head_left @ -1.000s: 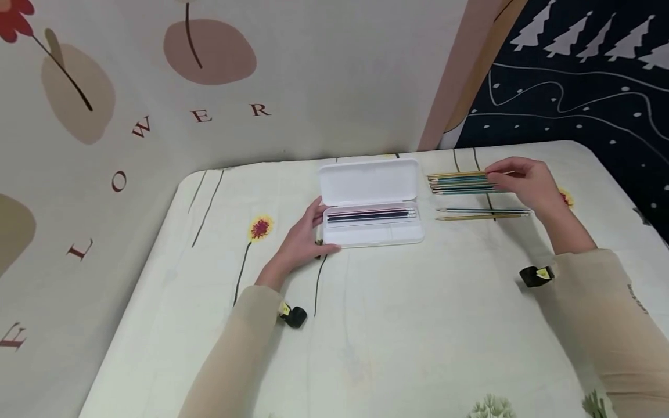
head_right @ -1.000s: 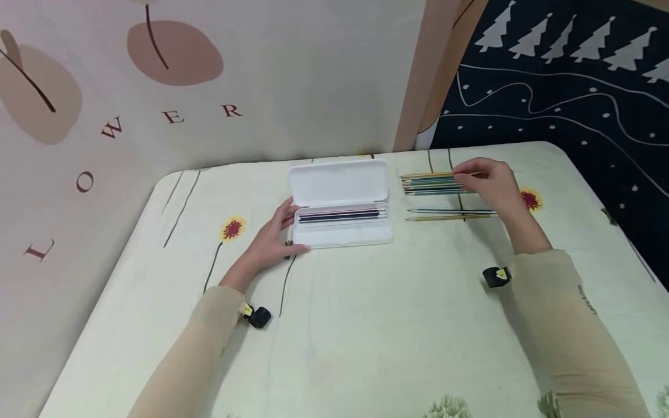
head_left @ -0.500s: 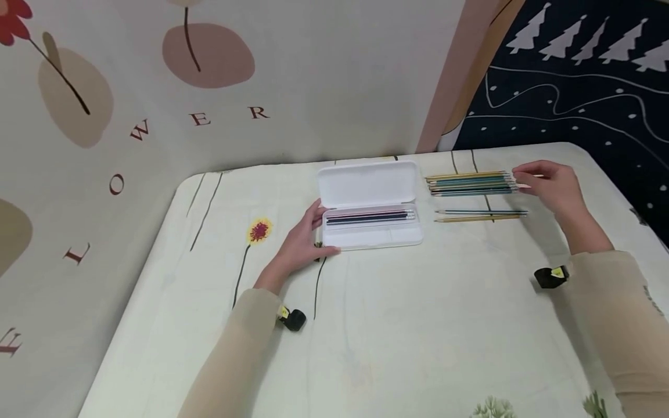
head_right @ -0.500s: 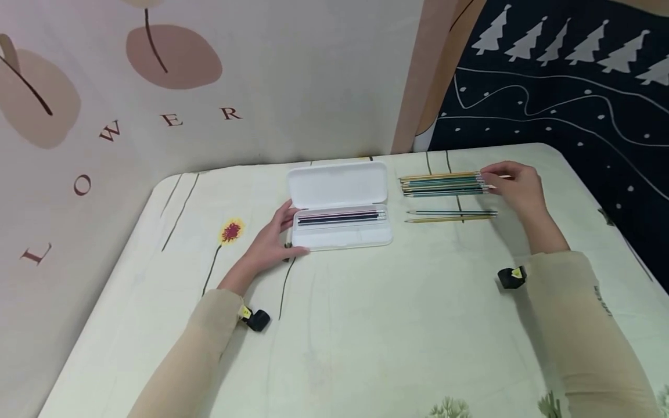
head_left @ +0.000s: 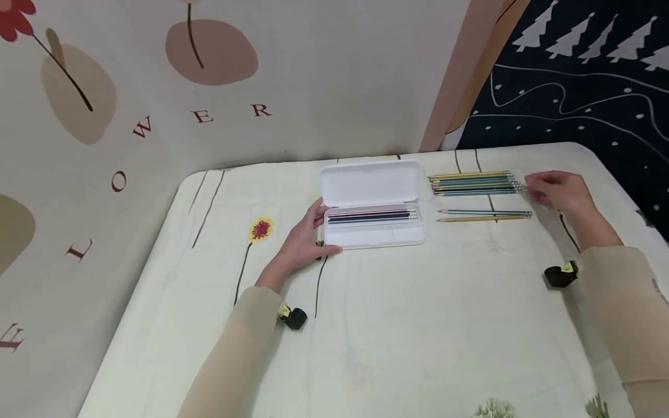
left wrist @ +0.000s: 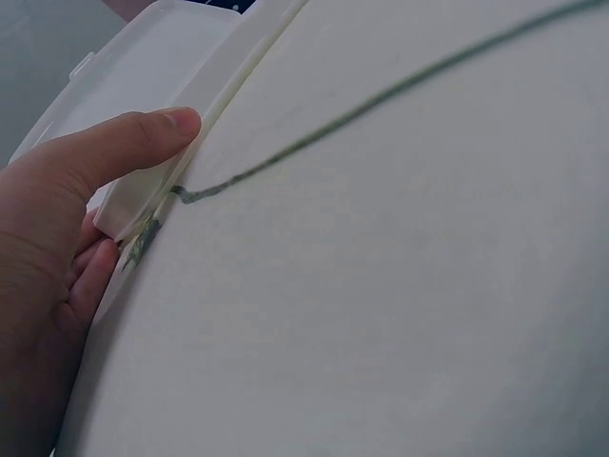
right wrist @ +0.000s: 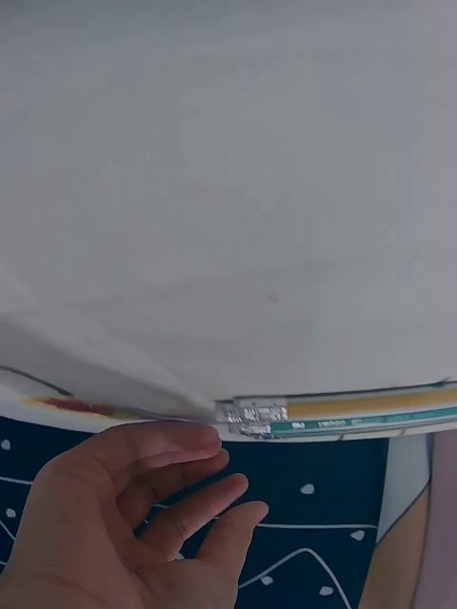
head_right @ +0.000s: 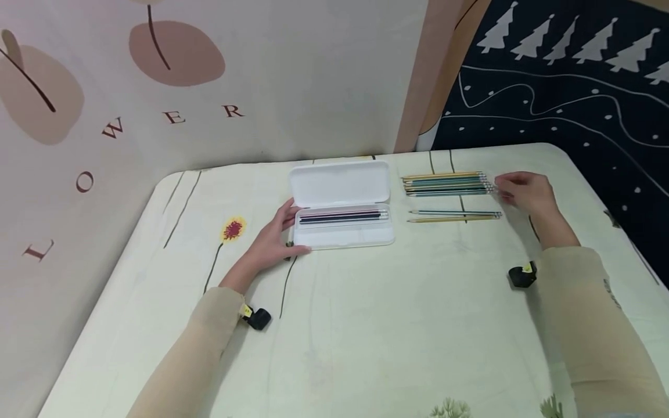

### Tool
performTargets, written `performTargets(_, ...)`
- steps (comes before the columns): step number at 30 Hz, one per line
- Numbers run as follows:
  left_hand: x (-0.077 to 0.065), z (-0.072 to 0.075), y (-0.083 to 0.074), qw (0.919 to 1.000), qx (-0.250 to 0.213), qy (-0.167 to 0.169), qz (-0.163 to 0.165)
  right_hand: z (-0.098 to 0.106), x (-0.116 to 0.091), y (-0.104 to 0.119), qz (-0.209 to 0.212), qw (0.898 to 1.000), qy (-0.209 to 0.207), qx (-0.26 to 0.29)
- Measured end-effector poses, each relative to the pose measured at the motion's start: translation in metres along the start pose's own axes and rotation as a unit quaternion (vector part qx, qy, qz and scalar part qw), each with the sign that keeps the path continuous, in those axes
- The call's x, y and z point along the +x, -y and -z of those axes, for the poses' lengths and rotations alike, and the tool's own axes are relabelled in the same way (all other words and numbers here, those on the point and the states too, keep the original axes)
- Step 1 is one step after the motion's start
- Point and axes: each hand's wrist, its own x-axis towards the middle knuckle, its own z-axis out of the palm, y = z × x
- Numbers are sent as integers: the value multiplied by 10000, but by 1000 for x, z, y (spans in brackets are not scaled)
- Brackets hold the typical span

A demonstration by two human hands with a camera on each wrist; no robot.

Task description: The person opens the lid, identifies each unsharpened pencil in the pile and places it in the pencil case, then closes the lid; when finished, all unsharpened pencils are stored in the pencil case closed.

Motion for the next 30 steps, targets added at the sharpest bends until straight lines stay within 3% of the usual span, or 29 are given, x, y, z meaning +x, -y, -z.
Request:
performTargets(5, 0, 0, 1, 10000, 31, 3, -28, -2, 7, -5, -146, 9997, 123, -172)
performTargets(15, 1, -1, 3, 10000, 52, 8, -38, -2, 12, -12, 252, 9954, 365, -855)
performTargets(30, 0, -1, 1, 10000, 22, -8, 0, -5, 11, -8, 445, 9927, 399, -1049)
